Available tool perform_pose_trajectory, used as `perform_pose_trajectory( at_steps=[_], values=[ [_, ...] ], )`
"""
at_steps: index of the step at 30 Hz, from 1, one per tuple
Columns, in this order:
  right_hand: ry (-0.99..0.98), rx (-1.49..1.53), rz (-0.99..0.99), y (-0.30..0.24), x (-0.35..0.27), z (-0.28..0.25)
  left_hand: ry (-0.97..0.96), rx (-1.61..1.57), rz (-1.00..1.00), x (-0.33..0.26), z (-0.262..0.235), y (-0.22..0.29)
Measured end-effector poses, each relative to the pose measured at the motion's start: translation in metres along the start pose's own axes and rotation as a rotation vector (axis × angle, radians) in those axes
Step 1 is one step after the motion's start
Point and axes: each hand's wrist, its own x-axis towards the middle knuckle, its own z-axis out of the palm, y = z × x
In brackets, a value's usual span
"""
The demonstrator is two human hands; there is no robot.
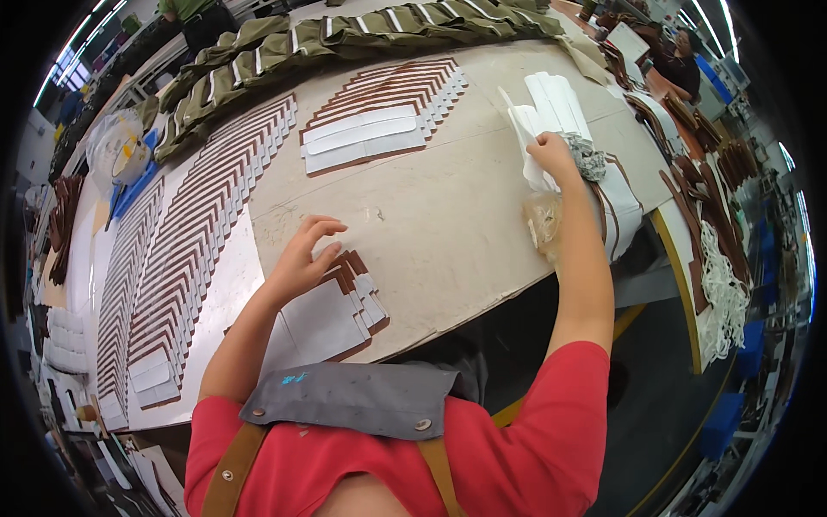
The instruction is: The person assembles face masks by applying glue to white filter inserts and attaching them to brown mask frames. They work at a table in a factory setting, handling materials one by one and stacking the completed units.
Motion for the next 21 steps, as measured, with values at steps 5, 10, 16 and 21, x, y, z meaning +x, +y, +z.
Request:
perform_pose_trajectory(
  at_steps=[5,10,16,21],
  values=[
    [-0.163,0.238,-0.131,-0.081,-0.073,0.02,-0.13,-0.405,-0.216,0.015,0.032,0.001],
    [-0.532,0.199,-0.308,-0.112,-0.164,0.089,-0.051,-1.019,-0.572,0.035,0.076,0.021],
    [-0.474,0.448,-0.29,-0.118,-0.196,0.103,0.114,-1.073,-0.575,0.036,0.086,0.003],
    [-0.142,0.485,-0.141,-0.093,-0.18,0.098,0.027,-1.074,-0.594,0.03,0.08,0.008]
  ],
)
